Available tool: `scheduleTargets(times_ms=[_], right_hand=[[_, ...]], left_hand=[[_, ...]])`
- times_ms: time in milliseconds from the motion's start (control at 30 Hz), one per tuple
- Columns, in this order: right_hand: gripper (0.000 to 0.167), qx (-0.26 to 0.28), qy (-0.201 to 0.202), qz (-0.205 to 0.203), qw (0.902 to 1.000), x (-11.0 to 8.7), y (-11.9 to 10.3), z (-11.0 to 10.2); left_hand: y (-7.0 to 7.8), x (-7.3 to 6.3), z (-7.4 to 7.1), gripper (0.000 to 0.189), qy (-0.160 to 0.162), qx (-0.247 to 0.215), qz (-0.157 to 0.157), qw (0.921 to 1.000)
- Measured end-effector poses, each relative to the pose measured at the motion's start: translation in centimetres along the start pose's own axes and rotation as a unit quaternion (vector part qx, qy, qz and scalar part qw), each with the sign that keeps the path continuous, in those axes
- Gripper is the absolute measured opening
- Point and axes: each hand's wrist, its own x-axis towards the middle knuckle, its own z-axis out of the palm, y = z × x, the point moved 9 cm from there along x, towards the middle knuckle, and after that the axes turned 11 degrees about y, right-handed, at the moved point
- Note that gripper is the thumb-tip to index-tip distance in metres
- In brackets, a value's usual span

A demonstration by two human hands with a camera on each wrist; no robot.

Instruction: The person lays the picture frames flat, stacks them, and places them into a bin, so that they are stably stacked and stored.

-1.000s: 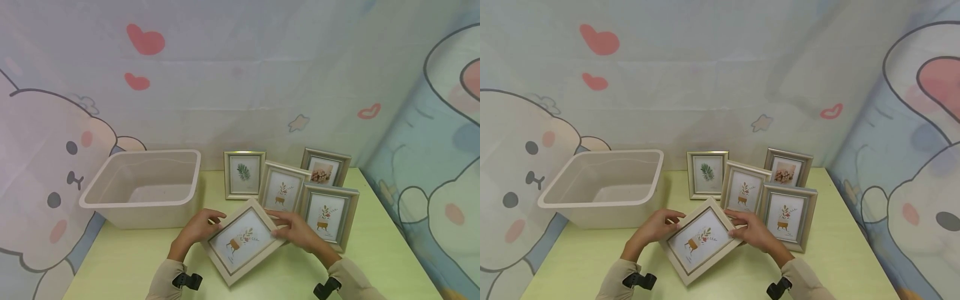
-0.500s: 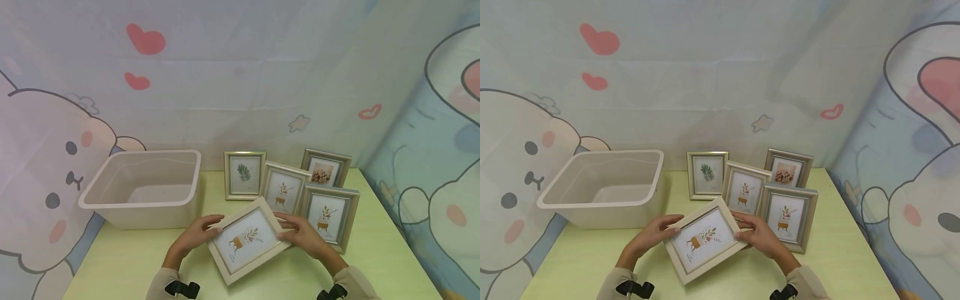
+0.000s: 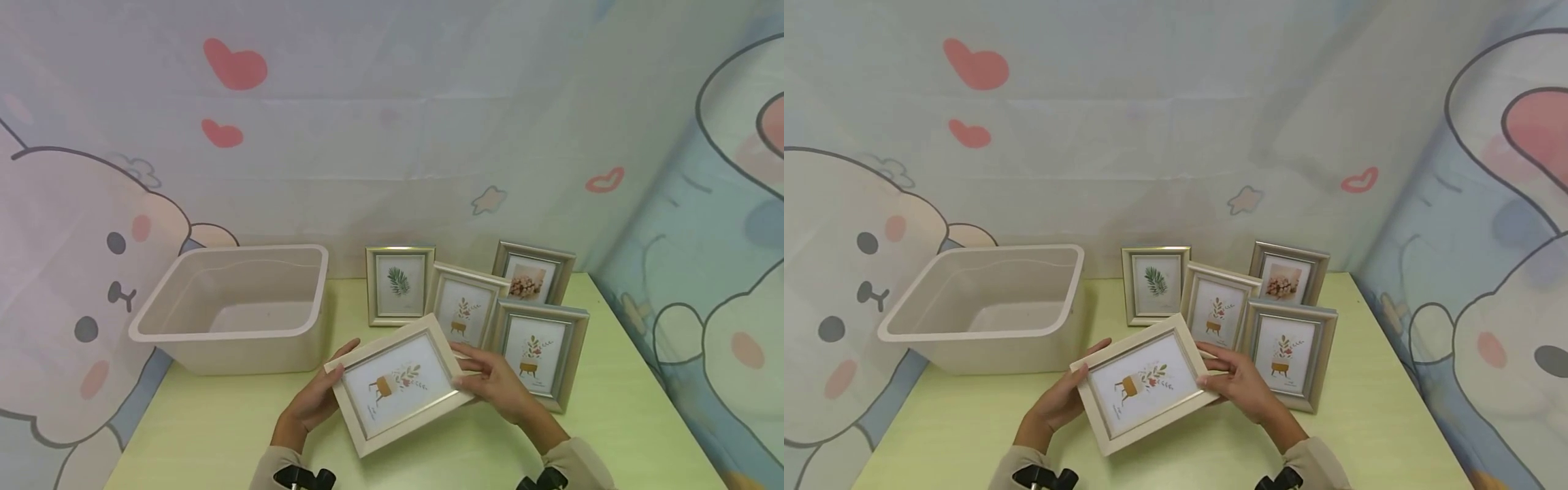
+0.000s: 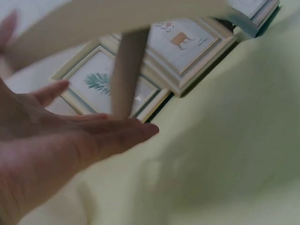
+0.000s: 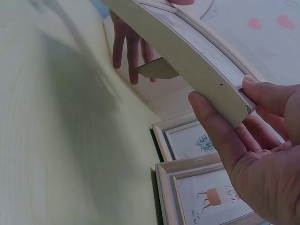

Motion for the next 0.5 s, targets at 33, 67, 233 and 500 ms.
scheduleTargets(times_ms=[33, 67, 233, 500], right_hand=[[0.069, 0.002, 0.001, -0.003, 1.0000, 0.0, -0.1, 0.0], [0.069, 0.004, 0.002, -0.005, 1.0000, 0.0, -0.1, 0.0], [0.068, 0.017, 0.006, -0.009, 0.9998, -0.1, -0.2, -0.1], [0.068, 0.023, 0.019, -0.009, 0.9995, -0.4, 0.2, -0.6]], left_hand=[[0.0, 0.0, 0.2, 0.060, -0.011, -0.019, 0.006, 0.9997], [-0.1, -0.1, 0.3, 0.059, -0.018, -0.034, 0.011, 0.9992], [-0.4, 0.0, -0.1, 0.056, 0.001, -0.055, 0.018, 0.9983], [-0.1, -0.2, -0.8, 0.062, 0.033, -0.025, 0.027, 0.9988]])
